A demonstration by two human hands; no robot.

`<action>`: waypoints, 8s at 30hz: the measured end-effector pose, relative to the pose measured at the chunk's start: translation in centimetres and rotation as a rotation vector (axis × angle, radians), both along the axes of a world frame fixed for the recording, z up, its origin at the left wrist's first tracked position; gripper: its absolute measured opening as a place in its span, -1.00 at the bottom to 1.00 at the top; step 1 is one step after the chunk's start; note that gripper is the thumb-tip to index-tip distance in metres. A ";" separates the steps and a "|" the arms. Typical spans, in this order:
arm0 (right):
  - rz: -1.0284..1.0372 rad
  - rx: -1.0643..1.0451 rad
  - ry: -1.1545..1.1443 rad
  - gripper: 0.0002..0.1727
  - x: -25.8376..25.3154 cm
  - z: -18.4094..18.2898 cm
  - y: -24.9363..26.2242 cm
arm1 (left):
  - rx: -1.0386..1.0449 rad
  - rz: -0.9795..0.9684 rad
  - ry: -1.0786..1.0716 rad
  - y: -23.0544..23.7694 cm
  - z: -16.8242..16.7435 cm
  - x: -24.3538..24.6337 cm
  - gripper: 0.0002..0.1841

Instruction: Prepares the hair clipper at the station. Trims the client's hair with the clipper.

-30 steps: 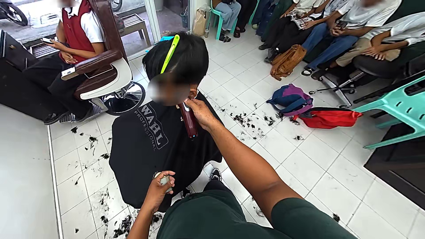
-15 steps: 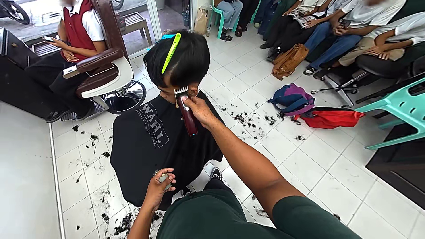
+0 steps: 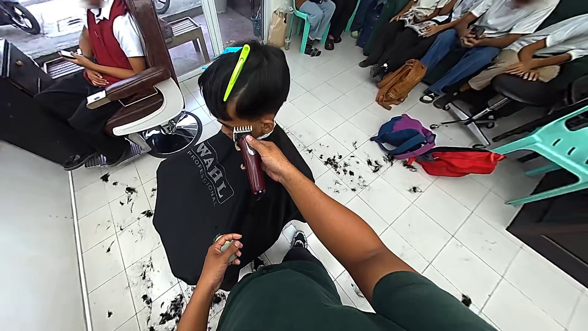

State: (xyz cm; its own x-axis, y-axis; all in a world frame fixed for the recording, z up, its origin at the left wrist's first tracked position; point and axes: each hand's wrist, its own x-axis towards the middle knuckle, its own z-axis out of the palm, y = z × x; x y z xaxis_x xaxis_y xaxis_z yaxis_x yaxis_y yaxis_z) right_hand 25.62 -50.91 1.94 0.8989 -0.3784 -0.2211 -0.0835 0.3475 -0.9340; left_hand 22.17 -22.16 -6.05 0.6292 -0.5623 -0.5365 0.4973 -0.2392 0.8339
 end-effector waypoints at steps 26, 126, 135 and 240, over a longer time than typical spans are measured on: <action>-0.082 -0.188 -0.053 -0.50 0.0 0.6 -1.0 | 0.011 -0.037 -0.032 0.3 0.0 0.2 -0.81; -0.102 -0.017 -0.120 -0.51 -1.1 1.0 -2.6 | 0.313 -0.286 -1.278 -19.2 20.9 20.4 -0.21; -0.002 -0.214 0.091 -0.44 -1.0 -0.3 -1.3 | 0.318 -0.279 -1.266 -19.2 20.9 20.3 -0.20; -0.127 -0.189 -0.110 -0.52 0.3 0.6 -0.2 | 0.337 -0.366 -0.374 2.5 -1.9 -0.3 -0.83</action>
